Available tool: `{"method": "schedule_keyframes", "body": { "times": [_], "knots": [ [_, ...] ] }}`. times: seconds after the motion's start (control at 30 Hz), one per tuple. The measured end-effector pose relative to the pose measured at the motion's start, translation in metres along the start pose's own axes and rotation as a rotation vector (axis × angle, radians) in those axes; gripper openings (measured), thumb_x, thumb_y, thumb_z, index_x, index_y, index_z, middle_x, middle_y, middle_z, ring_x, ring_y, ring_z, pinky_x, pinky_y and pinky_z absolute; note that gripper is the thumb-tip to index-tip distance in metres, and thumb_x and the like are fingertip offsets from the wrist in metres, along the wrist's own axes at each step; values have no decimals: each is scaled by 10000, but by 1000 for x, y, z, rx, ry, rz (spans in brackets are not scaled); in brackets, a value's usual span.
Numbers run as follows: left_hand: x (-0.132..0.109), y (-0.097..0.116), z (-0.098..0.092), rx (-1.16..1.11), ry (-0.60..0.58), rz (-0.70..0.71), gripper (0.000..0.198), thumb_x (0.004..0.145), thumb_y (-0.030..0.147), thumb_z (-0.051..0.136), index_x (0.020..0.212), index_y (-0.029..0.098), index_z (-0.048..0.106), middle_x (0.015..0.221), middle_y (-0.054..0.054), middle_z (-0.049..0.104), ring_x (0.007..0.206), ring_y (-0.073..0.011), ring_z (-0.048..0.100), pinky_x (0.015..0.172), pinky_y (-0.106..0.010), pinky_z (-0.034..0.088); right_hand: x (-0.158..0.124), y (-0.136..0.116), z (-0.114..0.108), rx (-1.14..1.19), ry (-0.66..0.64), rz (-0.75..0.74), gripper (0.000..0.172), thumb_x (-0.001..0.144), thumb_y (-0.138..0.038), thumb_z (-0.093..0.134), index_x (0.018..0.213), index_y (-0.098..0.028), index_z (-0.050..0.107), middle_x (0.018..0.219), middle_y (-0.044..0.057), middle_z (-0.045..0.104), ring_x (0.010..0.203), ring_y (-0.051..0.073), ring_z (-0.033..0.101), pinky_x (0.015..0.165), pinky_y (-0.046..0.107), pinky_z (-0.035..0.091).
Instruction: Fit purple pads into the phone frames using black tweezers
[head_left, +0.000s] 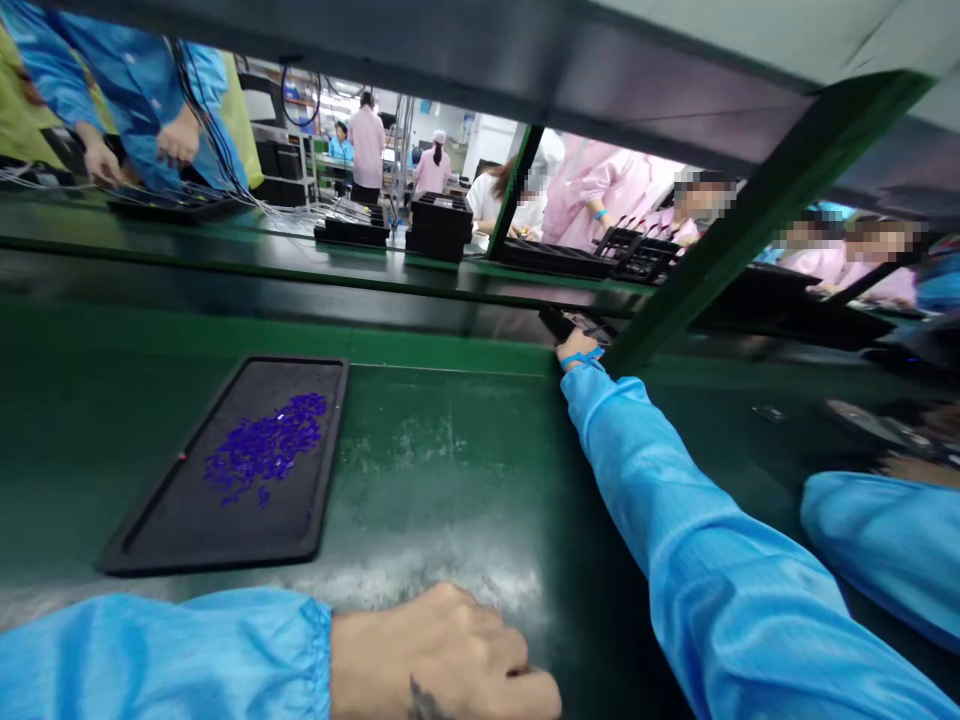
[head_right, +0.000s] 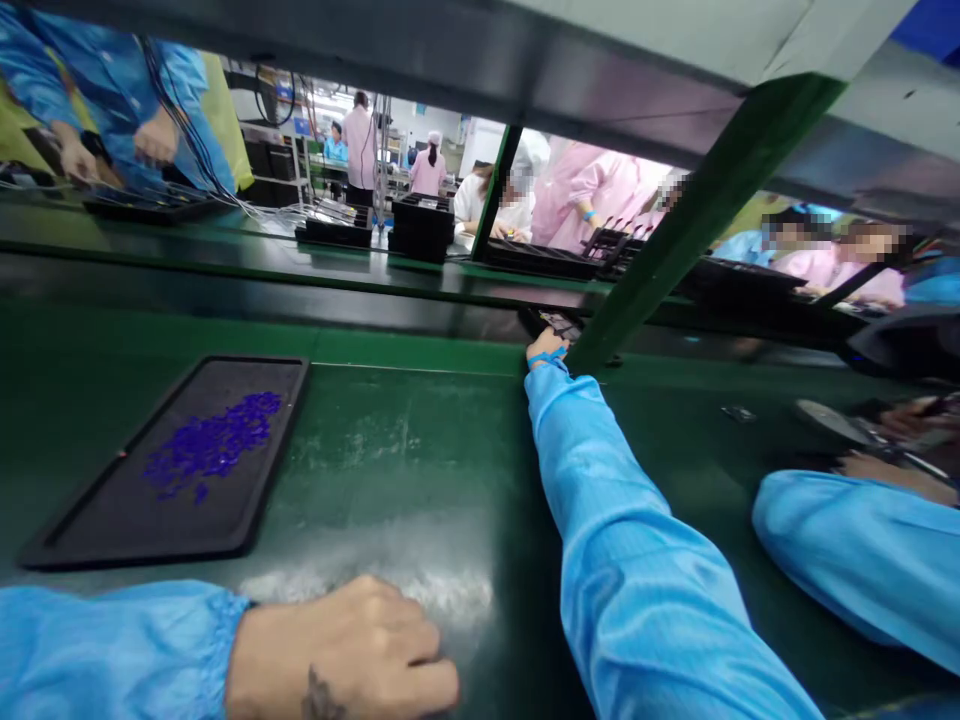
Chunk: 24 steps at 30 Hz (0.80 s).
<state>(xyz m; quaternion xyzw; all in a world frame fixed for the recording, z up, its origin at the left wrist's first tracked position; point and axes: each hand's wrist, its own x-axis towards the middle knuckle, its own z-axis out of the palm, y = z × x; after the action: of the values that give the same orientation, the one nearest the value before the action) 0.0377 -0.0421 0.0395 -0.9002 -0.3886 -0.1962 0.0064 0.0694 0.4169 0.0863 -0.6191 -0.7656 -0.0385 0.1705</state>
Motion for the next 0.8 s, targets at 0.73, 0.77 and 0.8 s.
{"method": "schedule_keyframes", "body": {
  "times": [0.73,0.77,0.8],
  "knots": [
    [-1,-4,-1,2,5,-3,135,934,308,553,972,217,461,777,37,575,641,-141,526,466,-328,302,-32,-35,-2,70,-196,-773,376,977,-356,628,1298,-166,590,1288,107,611,1091,238,640,909,452,564],
    [0,-4,-1,4,13,-2,132,932,305,552,969,218,461,776,39,578,640,-140,528,464,-328,296,-32,-25,-6,53,-205,-798,374,977,-356,628,1296,-166,590,1286,107,612,1090,238,641,909,452,564],
    [0,-4,0,2,19,0,130,930,302,553,968,218,461,775,39,581,639,-139,531,461,-327,290,-33,-16,-9,33,-213,-817,371,976,-356,629,1291,-164,593,1281,106,614,1087,237,642,908,451,564]
  ]
}}
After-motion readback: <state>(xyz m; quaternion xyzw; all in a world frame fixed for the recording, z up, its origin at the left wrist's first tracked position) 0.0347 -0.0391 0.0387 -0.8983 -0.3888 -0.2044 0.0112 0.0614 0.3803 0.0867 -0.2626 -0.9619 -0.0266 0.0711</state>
